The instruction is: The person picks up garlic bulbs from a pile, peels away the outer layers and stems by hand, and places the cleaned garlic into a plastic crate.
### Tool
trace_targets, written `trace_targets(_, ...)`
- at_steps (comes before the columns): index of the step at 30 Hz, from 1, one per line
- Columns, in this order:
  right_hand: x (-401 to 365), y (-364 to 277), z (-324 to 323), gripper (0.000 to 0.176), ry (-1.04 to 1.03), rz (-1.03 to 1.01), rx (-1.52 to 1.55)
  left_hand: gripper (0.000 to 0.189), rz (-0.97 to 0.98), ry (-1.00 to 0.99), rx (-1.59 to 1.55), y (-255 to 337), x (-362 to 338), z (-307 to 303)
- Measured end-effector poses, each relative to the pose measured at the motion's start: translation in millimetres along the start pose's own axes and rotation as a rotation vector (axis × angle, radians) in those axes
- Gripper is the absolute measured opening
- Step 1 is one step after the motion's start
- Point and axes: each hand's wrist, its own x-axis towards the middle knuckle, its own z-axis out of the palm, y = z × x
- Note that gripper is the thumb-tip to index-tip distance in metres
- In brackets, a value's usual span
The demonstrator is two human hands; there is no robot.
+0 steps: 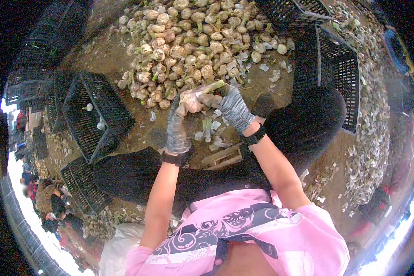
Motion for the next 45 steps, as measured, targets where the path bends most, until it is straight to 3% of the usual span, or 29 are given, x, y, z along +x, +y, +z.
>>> trace_targets(3,-1.6,3.5,1.1,0.027,-0.041,-0.119,-0.132,0.038,0.031,0.028,-0.031,-3.3,0.8,0.9)
trace_targets(6,-5.9,3.2,15.5,0.023,0.032,-0.178,-0.279,0.046,-0.087,0.318,0.064,0.5,13.2,0.1)
trace_targets(7,-10.5,-4.2,14.8,0.023,0.008,-0.127,-0.401,0.049,-0.237,0.335,0.058,5.8,16.9,-2.6)
trace_targets(8,-11.4,-2.8,16.7,0.023,0.006,-0.125,-0.400,0.049,-0.237,0.337,0.058,5.8,22.4,-12.9)
trace_targets(10,-10.8,2.0,18.9,0.019,0.021,-0.166,-0.447,0.051,-0.591,0.404,0.112,0.3,30.9,-34.2)
trace_targets(12,-4.5,22.3,18.3,0.017,0.094,-0.123,-0.432,0.042,-0.544,0.383,0.028,-0.6,27.6,-27.1)
trace_targets(13,-1.1,32.1,16.0,0.015,0.170,-0.079,-0.415,0.034,-0.151,0.206,0.405,-25.6,29.8,-48.0)
trace_targets(15,4.6,34.2,11.0,0.015,0.201,-0.022,-0.330,0.033,0.036,0.142,0.376,-21.4,19.4,-19.1)
trace_targets(16,6.9,35.8,7.2,0.015,0.232,0.033,-0.245,0.033,0.035,0.142,0.375,-10.7,12.1,1.5)
trace_targets(17,8.2,40.3,3.6,0.013,0.205,0.077,-0.016,0.033,0.156,0.166,0.479,-3.1,6.8,16.7)
trace_targets(22,2.6,43.1,2.5,0.014,0.151,0.010,-0.189,0.032,0.286,0.176,0.617,-5.7,12.6,-5.2)
trace_targets(24,-4.8,34.0,16.1,0.016,0.144,-0.120,-0.448,0.032,0.190,0.269,0.661,3.2,15.1,-14.3)
trace_targets(26,-6.2,38.8,14.0,0.021,0.143,-0.125,-0.493,0.045,-0.407,0.167,0.152,3.7,26.6,-32.6)
trace_targets(27,-6.7,37.8,12.6,0.024,0.077,-0.195,-0.535,0.047,-0.523,0.329,0.169,2.2,24.7,-33.0)
trace_targets(28,-6.0,36.4,12.6,0.028,0.009,-0.266,-0.578,0.047,-0.518,0.333,0.171,-2.6,27.4,-35.9)
trace_targets(30,-11.8,28.0,19.6,0.033,0.026,-0.151,-0.491,0.050,-0.645,0.382,-0.220,-10.8,33.4,-36.4)
trace_targets(31,-11.5,24.9,21.1,0.033,0.090,-0.079,-0.358,0.051,-0.480,0.399,-0.071,-18.5,23.0,-33.7)
trace_targets(32,-5.4,41.3,12.9,0.033,0.109,-0.030,-0.316,0.051,-0.480,0.398,-0.068,-15.2,18.0,-29.9)
trace_targets(34,-0.3,56.2,5.7,0.033,0.131,0.017,-0.273,0.051,0.093,0.310,0.507,-8.8,12.5,-22.0)
trace_targets(35,-2.2,53.0,7.6,0.033,0.149,0.007,-0.294,0.045,0.140,0.317,0.535,-3.9,11.3,-16.3)
trace_targets(37,-3.9,46.1,8.9,0.032,0.166,-0.002,-0.313,0.039,0.103,0.250,0.614,7.5,11.4,-6.6)
trace_targets(38,-4.6,42.6,9.1,0.032,0.107,-0.131,-0.397,0.034,0.064,0.186,0.693,11.6,10.6,-4.8)
trace_targets(39,-5.0,41.0,9.2,0.031,0.045,-0.260,-0.479,0.027,0.025,0.258,0.692,7.3,14.6,-13.5)
trace_targets(40,-4.6,43.2,8.0,0.031,0.044,-0.260,-0.478,0.027,0.025,0.259,0.693,9.5,14.1,-18.2)
trace_targets(43,-2.5,49.7,-5.7,0.020,0.058,0.034,0.001,0.022,-0.053,0.150,0.564,19.4,12.7,-18.8)
trace_targets(44,0.7,48.0,-7.2,0.020,0.060,0.036,0.000,0.022,-0.055,0.148,0.561,18.9,10.8,-20.1)
trace_targets(45,4.2,45.9,-8.5,0.017,0.062,0.064,0.317,0.021,-0.054,0.130,0.498,18.2,8.9,-22.8)
